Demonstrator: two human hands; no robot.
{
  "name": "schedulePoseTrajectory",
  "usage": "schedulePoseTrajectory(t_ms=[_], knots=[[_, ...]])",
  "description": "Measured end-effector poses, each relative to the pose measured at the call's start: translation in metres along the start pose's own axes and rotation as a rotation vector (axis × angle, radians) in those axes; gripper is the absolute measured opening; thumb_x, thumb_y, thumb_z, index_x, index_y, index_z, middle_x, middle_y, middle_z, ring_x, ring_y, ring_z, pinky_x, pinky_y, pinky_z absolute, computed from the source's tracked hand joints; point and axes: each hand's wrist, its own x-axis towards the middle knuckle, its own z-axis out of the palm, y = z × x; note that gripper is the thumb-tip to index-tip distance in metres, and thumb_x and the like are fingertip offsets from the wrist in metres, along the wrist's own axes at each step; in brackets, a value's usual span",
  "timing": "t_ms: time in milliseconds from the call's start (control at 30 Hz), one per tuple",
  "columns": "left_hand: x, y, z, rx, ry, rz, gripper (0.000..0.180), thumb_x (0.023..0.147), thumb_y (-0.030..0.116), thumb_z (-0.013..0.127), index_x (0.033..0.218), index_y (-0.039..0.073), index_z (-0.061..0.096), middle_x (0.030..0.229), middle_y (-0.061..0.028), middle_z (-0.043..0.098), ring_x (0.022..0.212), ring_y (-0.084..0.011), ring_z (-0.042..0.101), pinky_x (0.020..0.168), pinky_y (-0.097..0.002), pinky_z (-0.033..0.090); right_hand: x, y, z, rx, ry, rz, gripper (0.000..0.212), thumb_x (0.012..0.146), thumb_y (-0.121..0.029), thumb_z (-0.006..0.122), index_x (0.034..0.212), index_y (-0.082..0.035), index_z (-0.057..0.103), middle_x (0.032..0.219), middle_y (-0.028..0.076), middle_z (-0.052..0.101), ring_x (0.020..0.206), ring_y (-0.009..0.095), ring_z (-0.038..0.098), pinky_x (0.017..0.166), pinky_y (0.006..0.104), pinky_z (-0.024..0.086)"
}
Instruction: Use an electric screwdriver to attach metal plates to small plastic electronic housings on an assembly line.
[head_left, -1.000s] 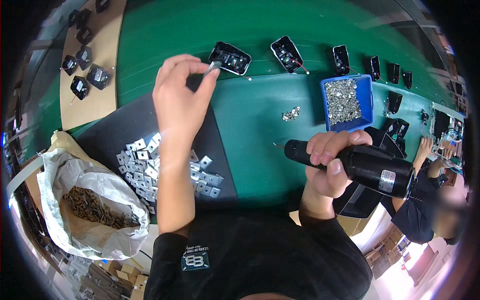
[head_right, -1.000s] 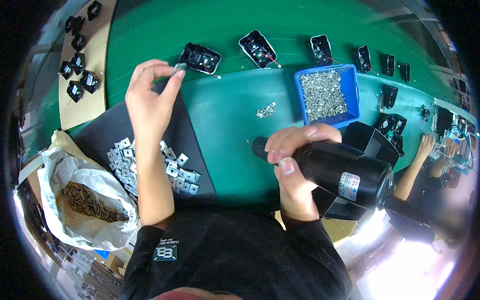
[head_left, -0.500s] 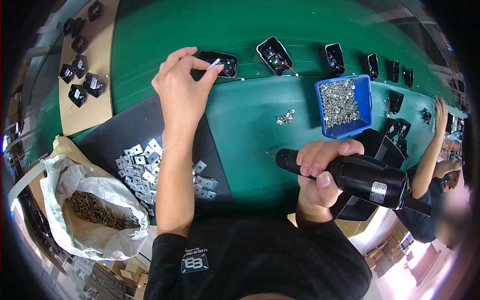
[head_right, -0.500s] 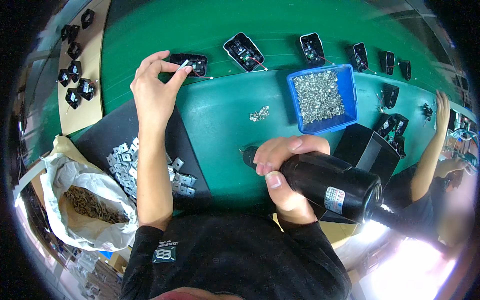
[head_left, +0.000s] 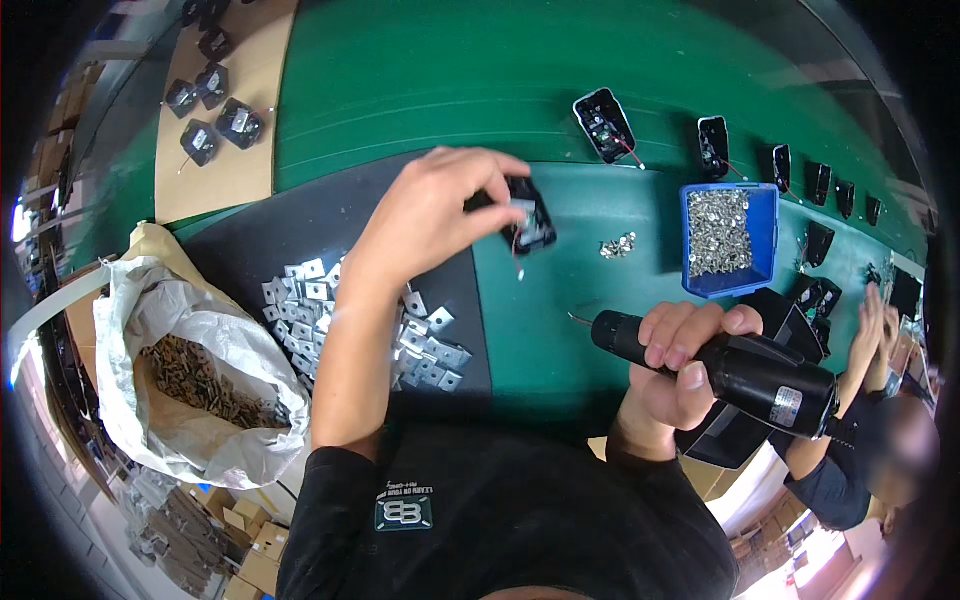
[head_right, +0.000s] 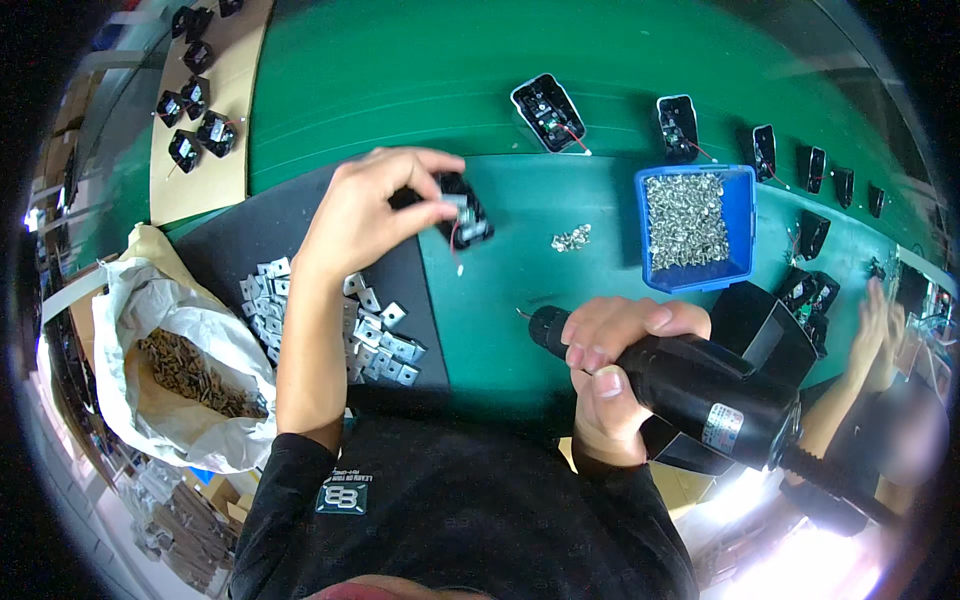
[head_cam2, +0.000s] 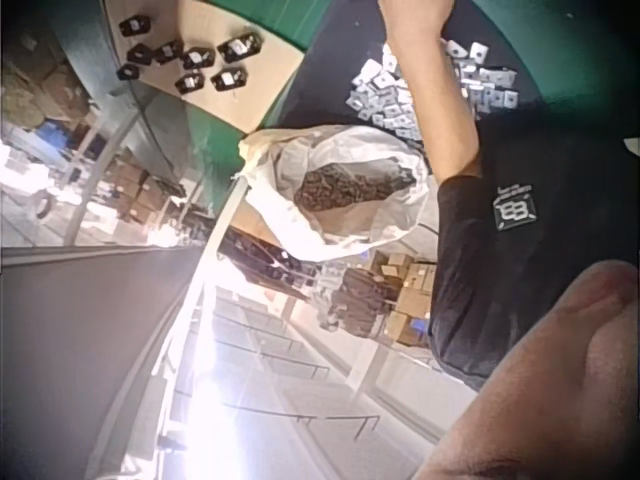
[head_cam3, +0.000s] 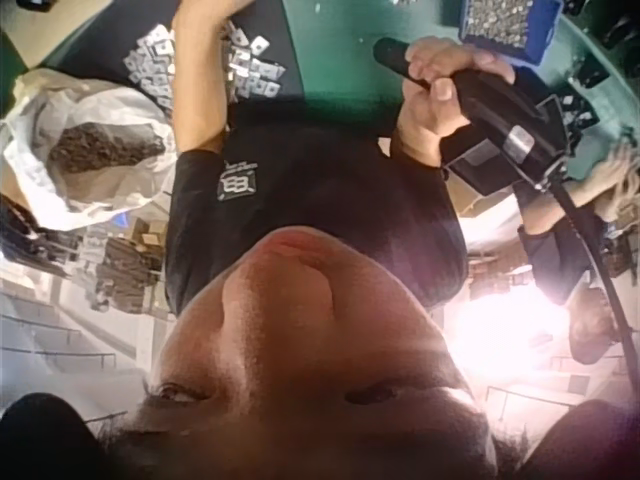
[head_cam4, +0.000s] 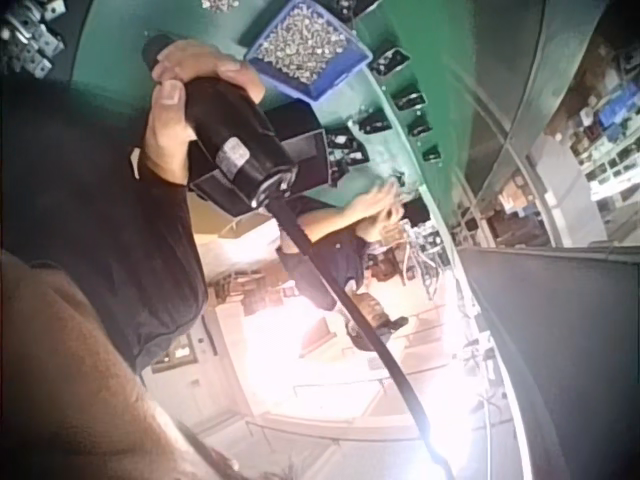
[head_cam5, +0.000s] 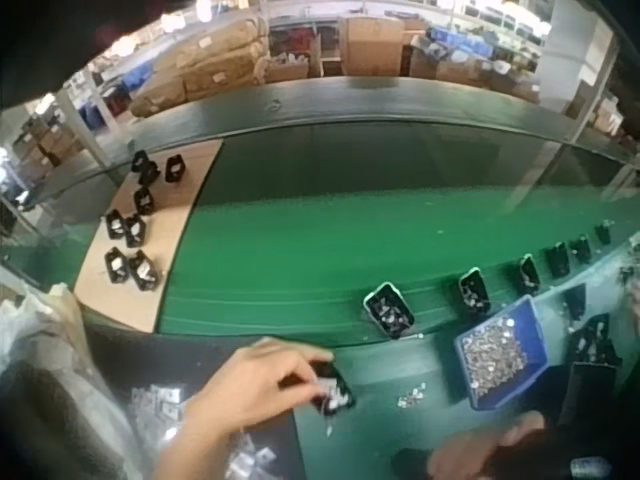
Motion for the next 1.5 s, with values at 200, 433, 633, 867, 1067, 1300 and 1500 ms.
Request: schedulePoseTrajectory(t_ms=[200, 433, 633, 867, 1067, 1300, 1500], knots=[[-0.02, 0.006, 0.003, 0.032, 0.093, 0.071, 0.021, 0.063, 0.007, 0.075, 0.07, 0.005, 0.055, 0.105, -0.0075, 0.061, 0.098, -0.029, 0.055, 0.082, -0.0369, 0.043, 0.002, 0.005, 0.007, -0.035, -0.064, -0.04, 0.046, 0.073, -0.014, 0.061, 0.112, -0.008, 0.037, 0.066, 0.001, 0.046, 0.053, 0.012, 0.045, 0.054, 0.0277, 0.04], [-0.046, 0.02, 0.026, 0.08, 0.344, -0.121, 0.023, 0.061, 0.011, 0.078, 0.068, 0.007, 0.057, 0.104, -0.0061, 0.062, 0.098, -0.0244, 0.055, 0.084, -0.0345, 0.038, -0.001, 0.001, 0.001, 0.038, -0.097, 0.024, 0.045, 0.074, -0.009, 0.066, 0.108, -0.01, 0.036, 0.065, 0.003, 0.048, 0.059, 0.017, 0.049, 0.061, 0.0341, 0.043], [-0.045, 0.015, 0.038, 0.199, 0.29, -0.135, 0.023, 0.065, 0.012, 0.076, 0.075, 0.008, 0.056, 0.098, -0.0043, 0.063, 0.091, -0.0232, 0.057, 0.086, -0.038, 0.034, -0.003, -0.001, 0.005, 0.043, -0.058, 0.031, 0.047, 0.074, -0.012, 0.069, 0.107, -0.011, 0.036, 0.065, 0.002, 0.048, 0.058, 0.016, 0.049, 0.059, 0.0329, 0.043], [-0.033, 0.021, 0.033, 0.067, 0.205, -0.249, 0.031, 0.067, 0.007, 0.075, 0.089, 0.004, 0.054, 0.087, -0.0091, 0.063, 0.079, -0.0261, 0.06, 0.074, -0.0346, 0.046, -0.002, 0.001, 0.005, 0.045, -0.06, 0.022, 0.048, 0.074, -0.014, 0.07, 0.107, -0.011, 0.036, 0.065, 0.002, 0.048, 0.058, 0.016, 0.049, 0.059, 0.0328, 0.043], [-0.03, 0.018, 0.027, 0.075, 0.093, -0.268, 0.028, 0.069, 0.012, 0.071, 0.095, 0.008, 0.06, 0.087, -0.0064, 0.061, 0.085, -0.0265, 0.058, 0.081, -0.0372, 0.037, -0.003, -0.003, 0.009, 0.045, -0.059, 0.029, 0.048, 0.073, -0.015, 0.071, 0.107, -0.012, 0.036, 0.064, 0.002, 0.048, 0.057, 0.016, 0.049, 0.059, 0.0326, 0.043], [-0.03, 0.02, 0.027, 0.058, 0.075, -0.247, 0.021, 0.072, 0.011, 0.068, 0.091, 0.007, 0.059, 0.089, -0.0072, 0.059, 0.088, -0.0273, 0.056, 0.082, -0.0388, 0.037, -0.001, -0.008, 0.015, 0.083, -0.07, 0.004, 0.048, 0.074, -0.018, 0.07, 0.107, -0.013, 0.036, 0.063, 0.0, 0.047, 0.054, 0.015, 0.048, 0.057, 0.032, 0.043], [-0.032, 0.02, 0.032, 0.013, 0.093, -0.241, 0.023, 0.074, 0.009, 0.066, 0.095, 0.007, 0.057, 0.093, -0.0083, 0.058, 0.089, -0.0282, 0.056, 0.081, -0.0393, 0.038, -0.005, -0.009, 0.016, 0.093, -0.09, -0.036, 0.047, 0.075, -0.019, 0.069, 0.109, -0.013, 0.037, 0.062, 0.0, 0.047, 0.051, 0.015, 0.048, 0.055, 0.0318, 0.043]])
